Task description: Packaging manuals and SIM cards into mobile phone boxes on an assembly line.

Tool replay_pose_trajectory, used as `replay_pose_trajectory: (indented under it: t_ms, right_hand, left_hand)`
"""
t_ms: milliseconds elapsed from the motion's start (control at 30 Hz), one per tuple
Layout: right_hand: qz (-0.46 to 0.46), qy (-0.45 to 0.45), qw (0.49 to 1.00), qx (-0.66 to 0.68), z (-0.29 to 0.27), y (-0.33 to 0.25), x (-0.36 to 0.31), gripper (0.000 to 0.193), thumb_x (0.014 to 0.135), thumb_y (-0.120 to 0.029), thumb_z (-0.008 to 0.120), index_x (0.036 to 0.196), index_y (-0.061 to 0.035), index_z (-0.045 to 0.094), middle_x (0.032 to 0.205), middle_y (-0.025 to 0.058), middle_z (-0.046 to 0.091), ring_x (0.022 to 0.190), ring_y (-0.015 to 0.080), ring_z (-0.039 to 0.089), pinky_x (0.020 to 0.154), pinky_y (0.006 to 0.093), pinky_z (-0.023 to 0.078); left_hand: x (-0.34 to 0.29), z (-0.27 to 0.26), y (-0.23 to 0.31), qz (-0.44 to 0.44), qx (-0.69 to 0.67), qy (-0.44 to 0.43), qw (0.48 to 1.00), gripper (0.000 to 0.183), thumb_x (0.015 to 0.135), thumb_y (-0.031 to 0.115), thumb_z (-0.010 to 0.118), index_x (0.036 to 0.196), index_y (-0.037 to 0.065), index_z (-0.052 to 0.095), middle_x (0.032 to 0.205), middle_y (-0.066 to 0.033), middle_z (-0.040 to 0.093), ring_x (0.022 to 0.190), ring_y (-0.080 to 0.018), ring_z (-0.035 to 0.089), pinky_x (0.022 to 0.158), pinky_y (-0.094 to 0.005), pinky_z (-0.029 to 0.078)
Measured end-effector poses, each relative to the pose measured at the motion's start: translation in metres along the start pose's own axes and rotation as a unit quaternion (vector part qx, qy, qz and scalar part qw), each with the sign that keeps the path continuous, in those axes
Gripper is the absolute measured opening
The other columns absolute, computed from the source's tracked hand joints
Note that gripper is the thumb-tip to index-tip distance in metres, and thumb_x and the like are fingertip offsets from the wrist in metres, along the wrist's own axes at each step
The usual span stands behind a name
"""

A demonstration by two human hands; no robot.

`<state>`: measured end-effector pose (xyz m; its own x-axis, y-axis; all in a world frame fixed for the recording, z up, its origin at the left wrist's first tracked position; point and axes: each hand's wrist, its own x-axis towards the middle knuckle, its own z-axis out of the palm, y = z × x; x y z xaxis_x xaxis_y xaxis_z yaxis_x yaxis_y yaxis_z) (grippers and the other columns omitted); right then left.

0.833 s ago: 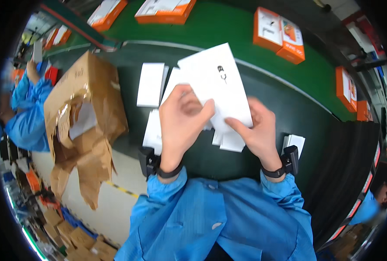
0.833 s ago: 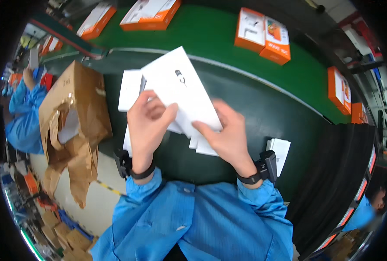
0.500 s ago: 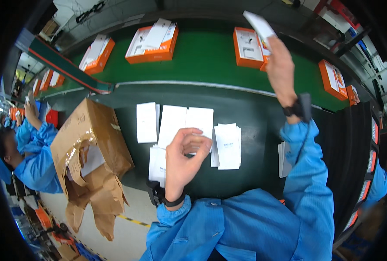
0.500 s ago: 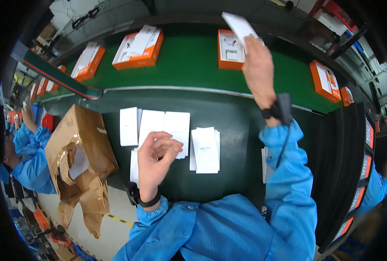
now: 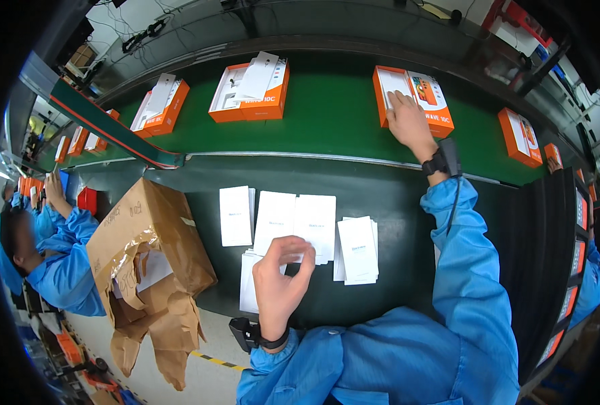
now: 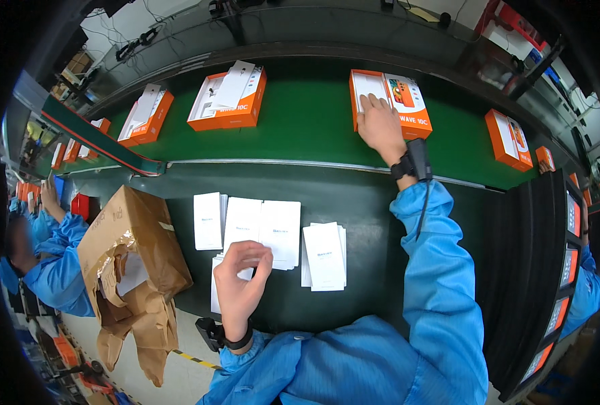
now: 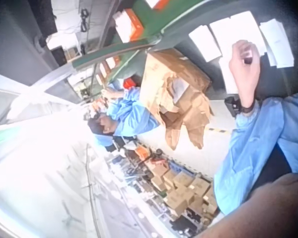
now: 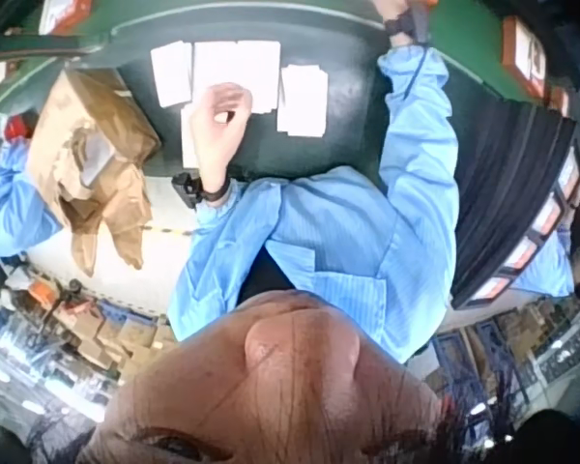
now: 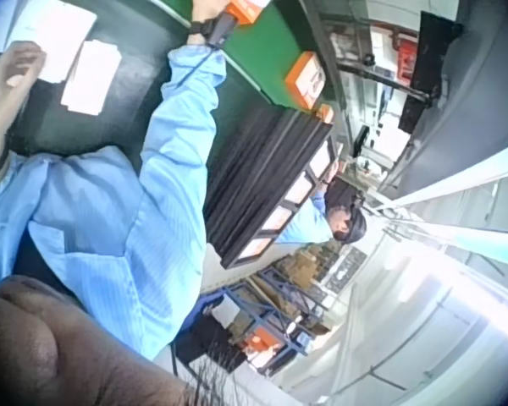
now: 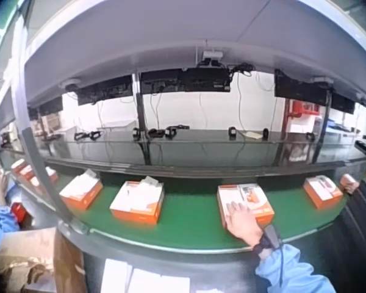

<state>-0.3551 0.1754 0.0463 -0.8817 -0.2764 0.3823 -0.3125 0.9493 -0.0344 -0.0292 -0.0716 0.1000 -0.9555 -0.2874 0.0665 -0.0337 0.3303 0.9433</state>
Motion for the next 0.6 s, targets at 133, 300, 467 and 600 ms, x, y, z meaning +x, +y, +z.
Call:
replay_pose_trajectory:
  t_ms: [133, 300, 467, 600]
  right_hand:
    - [-0.033, -0.093, 0.995, 0.004, -0.007, 0.006, 0.007, 0.076, 0.101, -0.067, 0.035, 0.141, -0.0070, 0.058, 0.145, 0.0192, 0.055, 0.139, 0.0359, 0.047, 0.113, 0.0568, 0.036]
    - [0.010, -0.151, 0.985, 0.086, -0.025, -0.050, 0.054, 0.058, 0.100, -0.054, 0.051, 0.125, -0.0037, 0.064, 0.122, 0.0260, 0.062, 0.114, 0.0392, 0.063, 0.092, 0.0552, 0.052]
    - [-0.067, 0.008, 0.976, 0.206, -0.015, -0.200, 0.095, 0.046, 0.093, -0.043, 0.064, 0.119, -0.0047, 0.065, 0.115, 0.0245, 0.061, 0.108, 0.0436, 0.063, 0.083, 0.0537, 0.055]
    - [-0.058, 0.103, 0.971, 0.209, 0.022, -0.253, 0.114, 0.070, 0.089, -0.048, 0.067, 0.146, -0.0124, 0.047, 0.122, 0.0350, 0.057, 0.110, 0.0497, 0.059, 0.088, 0.0565, 0.053]
  left_hand:
    - [0.006, 0.007, -0.010, 0.067, 0.252, 0.117, 0.958, 0.043, 0.081, 0.019, 0.085, 0.111, -0.001, 0.063, 0.093, -0.0140, 0.067, 0.087, -0.0247, 0.068, 0.074, -0.0361, 0.055]
    - [0.013, 0.017, -0.019, 0.048, 0.299, 0.123, 0.945, 0.058, 0.070, 0.031, 0.092, 0.111, -0.001, 0.065, 0.088, -0.0117, 0.059, 0.081, -0.0285, 0.061, 0.068, -0.0383, 0.051]
    - [0.008, 0.010, -0.027, 0.054, 0.304, 0.136, 0.941, 0.048, 0.075, 0.027, 0.088, 0.108, -0.002, 0.068, 0.097, -0.0169, 0.068, 0.086, -0.0358, 0.067, 0.075, -0.0422, 0.054]
    - [0.000, 0.012, -0.030, 0.029, 0.292, 0.140, 0.946, 0.028, 0.085, 0.025, 0.080, 0.096, 0.001, 0.070, 0.082, -0.0146, 0.071, 0.076, -0.0303, 0.069, 0.069, -0.0402, 0.054]
